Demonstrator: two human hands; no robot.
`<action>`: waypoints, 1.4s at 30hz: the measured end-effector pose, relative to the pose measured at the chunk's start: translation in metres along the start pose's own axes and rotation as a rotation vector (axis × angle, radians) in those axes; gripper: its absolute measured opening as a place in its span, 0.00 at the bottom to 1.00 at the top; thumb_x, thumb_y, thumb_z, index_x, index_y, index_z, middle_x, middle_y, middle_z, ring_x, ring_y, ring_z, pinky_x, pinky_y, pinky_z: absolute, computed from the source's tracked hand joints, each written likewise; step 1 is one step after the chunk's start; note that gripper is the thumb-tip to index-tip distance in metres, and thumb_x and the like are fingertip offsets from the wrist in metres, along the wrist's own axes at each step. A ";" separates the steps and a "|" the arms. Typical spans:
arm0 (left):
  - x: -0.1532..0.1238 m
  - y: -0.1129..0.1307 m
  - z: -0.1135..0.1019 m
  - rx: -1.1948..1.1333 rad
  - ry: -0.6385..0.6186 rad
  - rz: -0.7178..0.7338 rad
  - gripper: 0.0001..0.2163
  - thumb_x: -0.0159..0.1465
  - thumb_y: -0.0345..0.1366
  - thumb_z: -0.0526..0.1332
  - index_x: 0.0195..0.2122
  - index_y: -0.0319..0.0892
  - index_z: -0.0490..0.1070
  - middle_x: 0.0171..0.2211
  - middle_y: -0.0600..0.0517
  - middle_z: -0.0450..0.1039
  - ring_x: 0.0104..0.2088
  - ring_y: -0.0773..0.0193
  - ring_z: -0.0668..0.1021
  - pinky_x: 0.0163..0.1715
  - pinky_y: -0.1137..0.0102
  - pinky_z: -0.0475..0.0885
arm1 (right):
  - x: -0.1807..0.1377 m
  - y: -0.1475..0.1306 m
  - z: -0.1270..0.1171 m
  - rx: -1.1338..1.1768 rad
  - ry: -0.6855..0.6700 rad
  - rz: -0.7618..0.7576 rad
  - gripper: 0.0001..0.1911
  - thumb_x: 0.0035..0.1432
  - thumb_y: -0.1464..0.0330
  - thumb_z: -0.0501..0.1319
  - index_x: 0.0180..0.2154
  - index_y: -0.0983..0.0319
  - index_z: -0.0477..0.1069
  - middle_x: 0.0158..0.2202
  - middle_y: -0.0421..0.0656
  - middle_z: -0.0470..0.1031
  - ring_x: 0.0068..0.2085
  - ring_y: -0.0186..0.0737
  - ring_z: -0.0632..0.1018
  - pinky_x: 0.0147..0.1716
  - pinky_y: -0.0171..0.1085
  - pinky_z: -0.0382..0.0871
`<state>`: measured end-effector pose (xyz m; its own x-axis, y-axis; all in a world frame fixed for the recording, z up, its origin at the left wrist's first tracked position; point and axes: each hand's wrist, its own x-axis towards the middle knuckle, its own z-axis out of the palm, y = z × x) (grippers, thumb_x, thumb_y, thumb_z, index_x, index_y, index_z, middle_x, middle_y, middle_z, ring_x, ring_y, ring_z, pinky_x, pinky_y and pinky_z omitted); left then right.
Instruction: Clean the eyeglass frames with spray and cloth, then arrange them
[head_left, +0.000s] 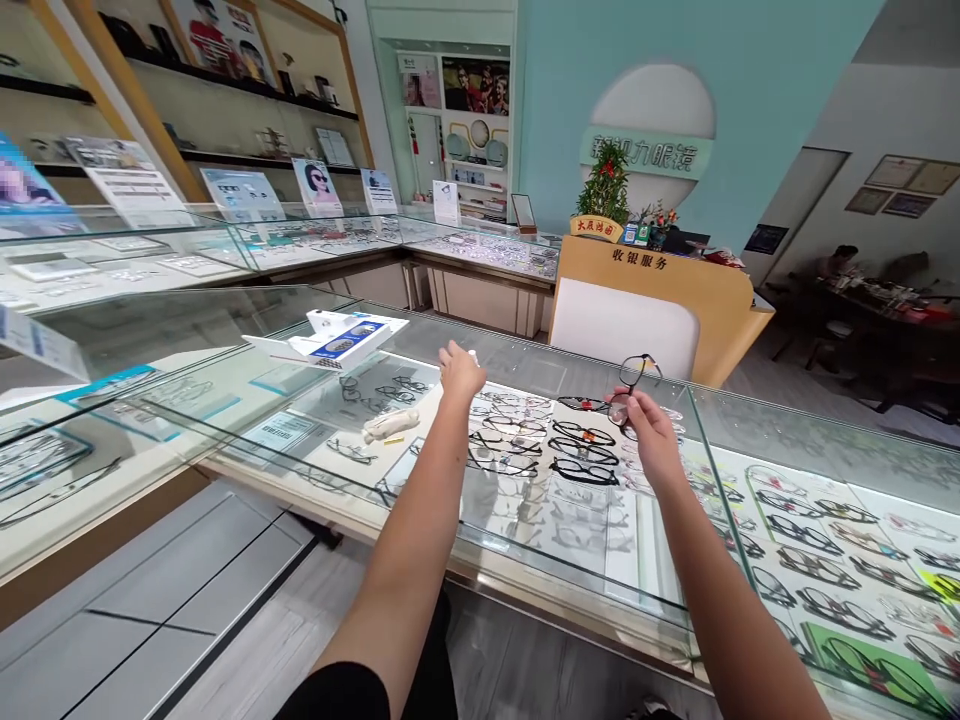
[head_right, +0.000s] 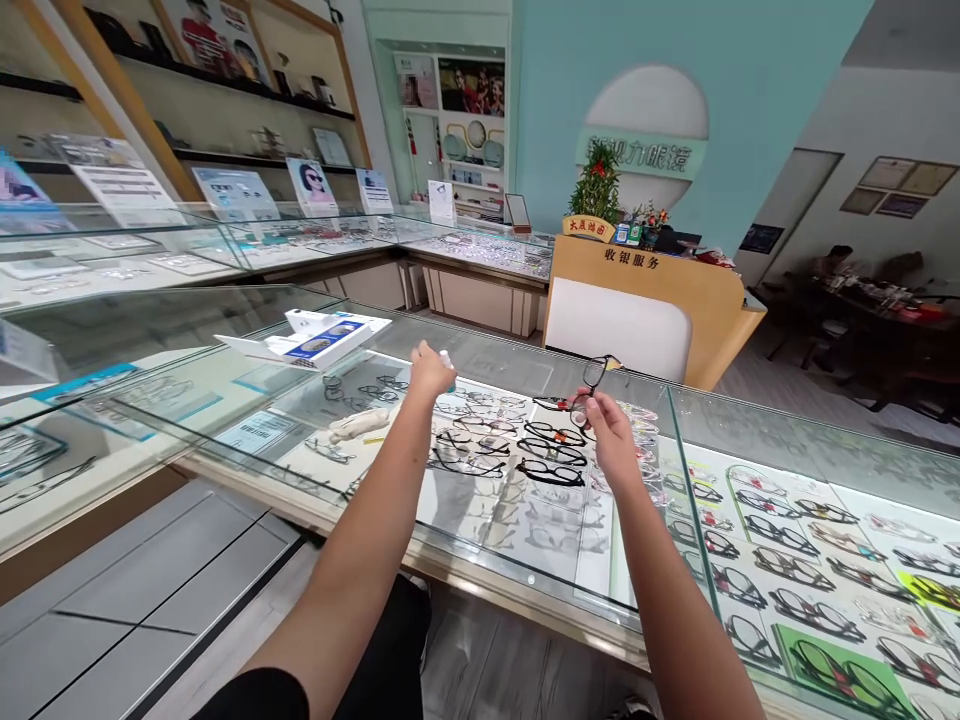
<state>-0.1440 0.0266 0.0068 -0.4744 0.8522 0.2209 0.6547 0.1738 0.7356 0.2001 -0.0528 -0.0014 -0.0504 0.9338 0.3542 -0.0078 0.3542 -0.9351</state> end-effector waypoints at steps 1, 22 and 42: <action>-0.009 0.003 -0.007 0.015 0.043 -0.016 0.45 0.62 0.29 0.67 0.75 0.30 0.44 0.77 0.18 0.37 0.76 0.29 0.54 0.70 0.42 0.57 | 0.000 0.001 -0.001 0.002 0.001 0.003 0.24 0.68 0.47 0.63 0.53 0.56 0.78 0.52 0.47 0.83 0.39 0.41 0.76 0.44 0.43 0.70; -0.067 -0.125 -0.125 0.452 -0.179 0.136 0.08 0.60 0.42 0.67 0.33 0.46 0.70 0.37 0.43 0.80 0.42 0.45 0.80 0.37 0.64 0.66 | 0.000 0.005 -0.001 -0.026 0.000 -0.011 0.28 0.64 0.43 0.64 0.51 0.57 0.78 0.54 0.50 0.83 0.37 0.42 0.76 0.39 0.43 0.69; -0.088 0.050 -0.052 -1.168 -0.616 -0.245 0.14 0.68 0.48 0.67 0.38 0.41 0.75 0.30 0.48 0.76 0.29 0.61 0.79 0.31 0.66 0.78 | 0.004 0.000 0.006 0.033 -0.031 -0.043 0.30 0.59 0.40 0.65 0.45 0.59 0.77 0.48 0.48 0.84 0.38 0.44 0.79 0.38 0.42 0.71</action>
<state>-0.0999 -0.0654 0.0568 0.0361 0.9954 -0.0890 -0.4371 0.0958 0.8943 0.1937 -0.0494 -0.0001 -0.0800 0.9154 0.3944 -0.0435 0.3921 -0.9189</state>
